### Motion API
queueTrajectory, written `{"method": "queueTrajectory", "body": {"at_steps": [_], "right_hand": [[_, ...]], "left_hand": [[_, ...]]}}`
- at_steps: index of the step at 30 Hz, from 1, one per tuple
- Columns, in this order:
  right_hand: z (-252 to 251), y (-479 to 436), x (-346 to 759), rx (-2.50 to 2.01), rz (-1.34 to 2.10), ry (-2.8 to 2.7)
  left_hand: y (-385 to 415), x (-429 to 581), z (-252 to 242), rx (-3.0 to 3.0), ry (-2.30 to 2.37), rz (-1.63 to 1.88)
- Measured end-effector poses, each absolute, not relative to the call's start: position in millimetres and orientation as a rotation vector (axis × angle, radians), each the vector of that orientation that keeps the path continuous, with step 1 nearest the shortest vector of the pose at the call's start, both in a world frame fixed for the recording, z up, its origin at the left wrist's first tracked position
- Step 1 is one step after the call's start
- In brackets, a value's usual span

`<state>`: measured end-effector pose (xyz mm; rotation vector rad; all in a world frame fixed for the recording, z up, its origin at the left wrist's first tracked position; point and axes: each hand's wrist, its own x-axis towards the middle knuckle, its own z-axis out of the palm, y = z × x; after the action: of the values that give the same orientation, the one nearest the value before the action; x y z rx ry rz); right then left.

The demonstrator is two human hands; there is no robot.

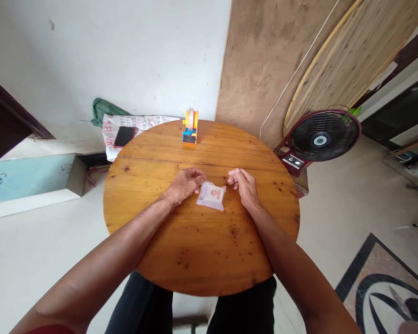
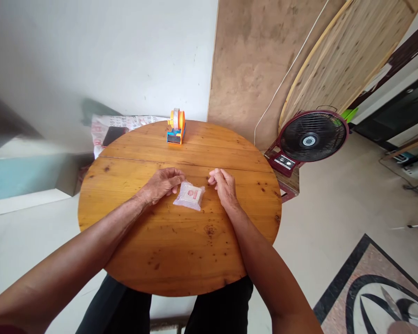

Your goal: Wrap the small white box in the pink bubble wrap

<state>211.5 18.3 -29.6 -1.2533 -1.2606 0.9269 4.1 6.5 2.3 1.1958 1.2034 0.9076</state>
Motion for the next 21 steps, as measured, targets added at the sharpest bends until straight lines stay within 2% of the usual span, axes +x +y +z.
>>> {"method": "queueTrajectory", "body": {"at_steps": [10, 16, 21], "right_hand": [[-11.0, -2.6, 207.4, -1.219, 0.844, -1.357], [3.3, -17.8, 205.1, -1.02, 0.869, -1.799], [5.4, -19.1, 202.7, -0.958, 0.862, -1.951]], "left_hand": [[4.9, -1.8, 2.9, 1.28, 1.165, 0.695], [-0.7, -0.6, 9.2, 1.292, 1.078, 0.646], [1.6, -1.4, 8.4, 1.285, 1.043, 0.636]]}}
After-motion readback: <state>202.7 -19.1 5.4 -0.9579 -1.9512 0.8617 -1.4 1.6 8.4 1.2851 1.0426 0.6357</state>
